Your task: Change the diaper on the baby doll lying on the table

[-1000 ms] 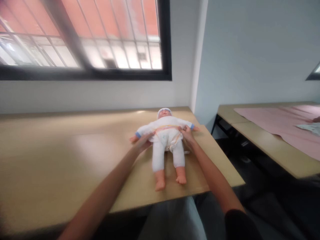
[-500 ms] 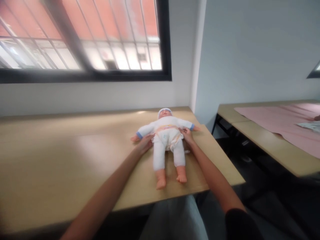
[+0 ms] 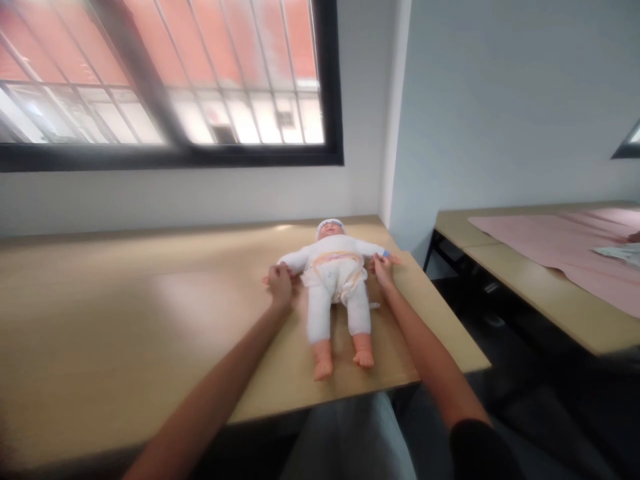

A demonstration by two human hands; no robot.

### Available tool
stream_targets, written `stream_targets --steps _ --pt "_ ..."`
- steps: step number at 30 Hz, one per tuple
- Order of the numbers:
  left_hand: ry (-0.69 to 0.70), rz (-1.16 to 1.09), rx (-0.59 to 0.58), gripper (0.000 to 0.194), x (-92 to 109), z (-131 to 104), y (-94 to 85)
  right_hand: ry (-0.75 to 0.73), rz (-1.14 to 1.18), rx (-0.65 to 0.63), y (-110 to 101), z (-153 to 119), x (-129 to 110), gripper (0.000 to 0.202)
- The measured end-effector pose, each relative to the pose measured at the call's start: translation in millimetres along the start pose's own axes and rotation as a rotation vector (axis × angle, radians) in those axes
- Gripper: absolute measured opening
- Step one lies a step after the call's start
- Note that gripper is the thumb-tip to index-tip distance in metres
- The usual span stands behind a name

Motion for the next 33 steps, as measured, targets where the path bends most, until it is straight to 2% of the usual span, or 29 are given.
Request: stream_targets --steps 2,4,6,8,10,12,14,16,19,21,26,33 --pt "0.148 0.132 0.032 0.019 19.7 -3.3 1.1 0.008 -0.004 0.012 -4.9 -0.4 -4.6 0.031" --pt "0.382 0.325 -0.022 0.012 48.0 -12.4 14.1 0.025 -0.076 -0.05 -7.5 -0.6 -11.6 0.024" --pt "0.629 0.517 -0.167 0.01 75.8 -29.0 40.4 0.082 -0.261 -0.253 -4.5 -1.4 -18.7 0.016" --pt "0.791 0.683 -0.372 0.012 94.8 -48.8 75.1 0.172 -0.452 -0.503 -0.1 -5.9 -23.6 0.015" --pt "0.873 0.884 -0.589 0.015 103.2 -66.3 112.3 0.268 -0.563 -0.707 3.7 -13.7 -27.1 0.017" --pt "0.895 1.063 -0.734 0.018 103.7 -76.2 143.1 0.337 -0.615 -0.84 9.2 -22.0 -29.0 0.013" --pt "0.878 1.189 -0.825 0.023 98.5 -78.0 164.5 0.38 -0.683 -0.924 16.4 -28.7 -27.6 0.01" --pt "0.839 1.268 -0.918 0.028 88.9 -75.4 176.8 0.382 -0.724 -0.925 21.8 -30.7 -25.2 0.011" --pt "0.77 1.324 -1.051 0.03 73.6 -69.8 181.7 0.375 -0.716 -0.895 20.8 -27.5 -22.1 0.013" --pt "0.736 1.326 -1.089 0.027 68.2 -66.1 179.6 0.384 -0.649 -0.86 13.7 -23.3 -21.8 0.016" --pt "0.706 1.297 -1.102 0.018 68.5 -60.2 172.0 0.401 -0.499 -0.736 -0.8 -16.1 -22.6 0.03" --pt "0.701 1.263 -1.106 0.017 68.6 -59.7 168.2 0.454 -0.465 -0.76 8.9 -28.6 -30.9 0.037"
Point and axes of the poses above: each hand's wrist, its own z-axis towards the middle knuckle, its own y-axis out of the palm, x = y × z, the point moved 5 cm from there along z, towards the middle knuckle, and after that the axes turned 12 degrees about -x, right-handed, at the moved point
